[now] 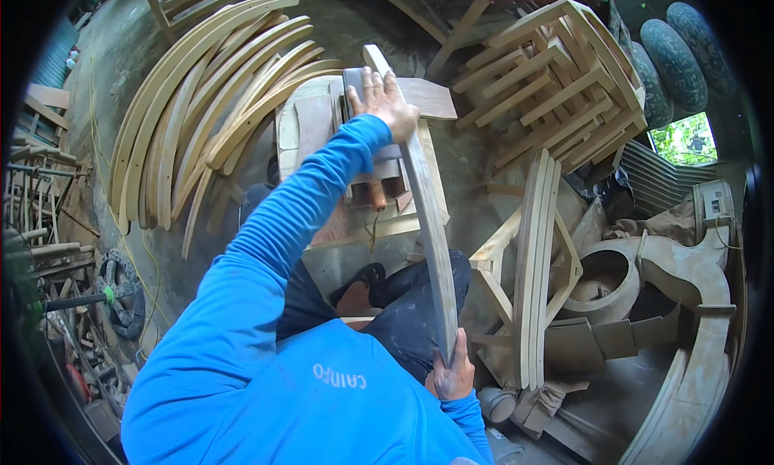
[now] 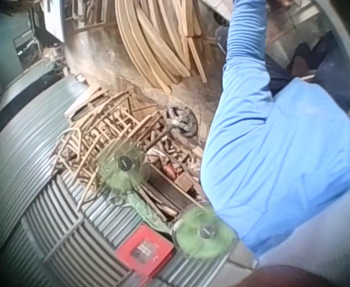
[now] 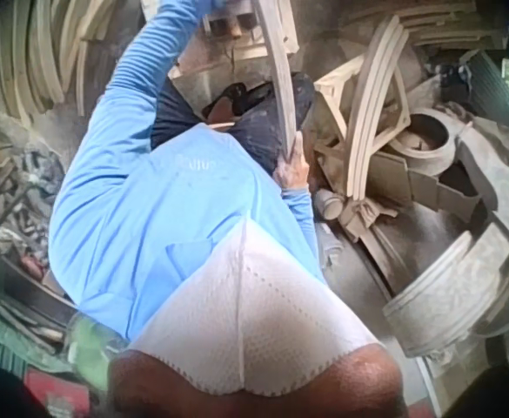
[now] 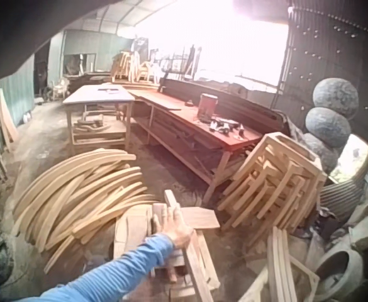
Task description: Sanding curved wooden components using a stationary belt sander.
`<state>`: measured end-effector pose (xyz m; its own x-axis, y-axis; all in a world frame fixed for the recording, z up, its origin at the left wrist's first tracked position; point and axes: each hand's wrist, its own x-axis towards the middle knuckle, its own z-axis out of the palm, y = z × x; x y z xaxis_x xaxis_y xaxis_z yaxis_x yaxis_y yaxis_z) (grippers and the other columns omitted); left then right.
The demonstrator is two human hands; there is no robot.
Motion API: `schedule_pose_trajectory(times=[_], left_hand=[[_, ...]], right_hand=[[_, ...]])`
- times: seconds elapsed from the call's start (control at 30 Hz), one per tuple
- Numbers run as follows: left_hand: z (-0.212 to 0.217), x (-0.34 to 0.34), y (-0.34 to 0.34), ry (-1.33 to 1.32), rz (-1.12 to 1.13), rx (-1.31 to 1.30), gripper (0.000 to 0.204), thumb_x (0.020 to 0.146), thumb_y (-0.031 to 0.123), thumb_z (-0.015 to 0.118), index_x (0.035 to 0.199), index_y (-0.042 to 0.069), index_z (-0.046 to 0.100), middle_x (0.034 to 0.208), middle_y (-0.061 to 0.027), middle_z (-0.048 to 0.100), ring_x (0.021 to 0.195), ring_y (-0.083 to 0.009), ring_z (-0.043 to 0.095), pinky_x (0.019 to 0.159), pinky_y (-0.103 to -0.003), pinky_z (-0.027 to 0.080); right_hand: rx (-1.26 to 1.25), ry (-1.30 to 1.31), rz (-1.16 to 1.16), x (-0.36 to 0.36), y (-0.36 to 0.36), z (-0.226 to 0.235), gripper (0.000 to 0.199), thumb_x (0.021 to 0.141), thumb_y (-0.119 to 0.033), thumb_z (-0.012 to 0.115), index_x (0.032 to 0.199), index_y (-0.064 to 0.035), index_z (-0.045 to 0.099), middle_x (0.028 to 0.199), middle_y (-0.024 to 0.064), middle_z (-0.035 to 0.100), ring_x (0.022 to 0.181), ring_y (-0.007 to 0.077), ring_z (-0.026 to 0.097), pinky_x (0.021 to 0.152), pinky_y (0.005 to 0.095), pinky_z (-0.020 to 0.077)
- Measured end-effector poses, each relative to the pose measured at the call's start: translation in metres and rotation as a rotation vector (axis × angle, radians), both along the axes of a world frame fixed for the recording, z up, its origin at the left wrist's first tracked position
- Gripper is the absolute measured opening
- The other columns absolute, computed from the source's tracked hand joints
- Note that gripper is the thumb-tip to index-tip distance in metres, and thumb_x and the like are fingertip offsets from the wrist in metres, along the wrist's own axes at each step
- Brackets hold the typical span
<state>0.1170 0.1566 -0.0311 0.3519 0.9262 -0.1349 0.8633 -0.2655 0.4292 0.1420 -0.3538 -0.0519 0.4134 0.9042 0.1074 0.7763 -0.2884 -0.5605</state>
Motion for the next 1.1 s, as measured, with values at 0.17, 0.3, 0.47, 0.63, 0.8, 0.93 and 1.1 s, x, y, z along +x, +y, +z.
schedule_pose_trajectory(times=[0.17, 0.3, 0.47, 0.63, 0.8, 0.93, 1.1], left_hand=[[0.006, -0.008, -0.008, -0.043, -0.043, -0.052, 0.095, 0.093, 0.048, 0.049, 0.165, 0.001, 0.01, 0.173, -0.0222, 0.007, 0.161, -0.0346, -0.008, 0.126, -0.059, -0.004], [-0.007, -0.009, 0.039, -0.046, 0.005, -0.074, 0.094, 0.092, 0.047, 0.05, 0.165, 0.001, 0.012, 0.173, -0.0214, 0.009, 0.161, -0.033, -0.007, 0.126, -0.057, -0.005], [-0.033, 0.008, 0.134, -0.07, 0.052, -0.101, 0.091, 0.093, 0.046, 0.051, 0.165, 0.002, 0.015, 0.173, -0.02, 0.013, 0.161, -0.0325, 0.0, 0.128, -0.055, 0.002], [-0.07, 0.024, 0.247, -0.121, 0.126, -0.078, 0.087, 0.093, 0.047, 0.052, 0.164, 0.007, 0.022, 0.171, -0.0177, 0.02, 0.161, -0.0336, 0.007, 0.126, -0.059, 0.011], [-0.096, 0.021, 0.344, -0.159, 0.237, -0.104, 0.087, 0.091, 0.051, 0.059, 0.163, 0.011, 0.028, 0.168, -0.0159, 0.03, 0.159, -0.0331, 0.017, 0.123, -0.062, 0.015], [-0.084, 0.056, 0.332, -0.13, 0.146, -0.154, 0.095, 0.09, 0.05, 0.056, 0.167, 0.013, 0.015, 0.173, -0.017, 0.012, 0.162, -0.0307, 0.001, 0.126, -0.059, 0.002], [-0.081, 0.03, 0.309, -0.08, 0.17, -0.185, 0.093, 0.09, 0.048, 0.058, 0.166, 0.011, 0.019, 0.173, -0.0179, 0.013, 0.161, -0.0324, 0.0, 0.127, -0.056, -0.001]], right_hand=[[-0.028, -0.028, -0.019, -0.012, -0.009, 0.012, 0.085, 0.086, -0.002, 0.076, 0.159, -0.0079, 0.033, 0.112, 0.0313, 0.07, 0.094, 0.0486, 0.072, 0.076, 0.0464, 0.06], [-0.073, -0.037, -0.001, -0.008, 0.036, 0.013, 0.086, 0.087, -0.003, 0.076, 0.16, -0.0098, 0.032, 0.113, 0.0319, 0.069, 0.096, 0.0493, 0.072, 0.077, 0.0469, 0.06], [-0.082, 0.013, 0.022, 0.01, 0.128, 0.008, 0.084, 0.09, -0.006, 0.073, 0.161, -0.0112, 0.028, 0.124, 0.0312, 0.065, 0.103, 0.0503, 0.068, 0.083, 0.0492, 0.058], [-0.212, 0.033, 0.004, 0.033, 0.237, -0.002, 0.076, 0.094, -0.007, 0.067, 0.159, -0.0081, 0.028, 0.137, 0.0324, 0.055, 0.123, 0.0511, 0.059, 0.101, 0.0491, 0.0501], [-0.258, 0.005, 0.042, 0.045, 0.356, 0.001, 0.074, 0.095, -0.007, 0.065, 0.159, -0.0086, 0.027, 0.135, 0.0324, 0.055, 0.12, 0.0518, 0.059, 0.097, 0.0503, 0.051], [-0.179, -0.072, 0.1, 0.068, 0.434, 0.001, 0.069, 0.098, -0.018, 0.062, 0.157, -0.0112, 0.028, 0.12, 0.0317, 0.061, 0.104, 0.0533, 0.063, 0.085, 0.0562, 0.053], [-0.227, -0.183, 0.124, 0.06, 0.449, 0.011, 0.067, 0.099, -0.025, 0.059, 0.156, -0.0135, 0.026, 0.113, 0.0318, 0.065, 0.095, 0.0551, 0.065, 0.082, 0.0601, 0.0536]])
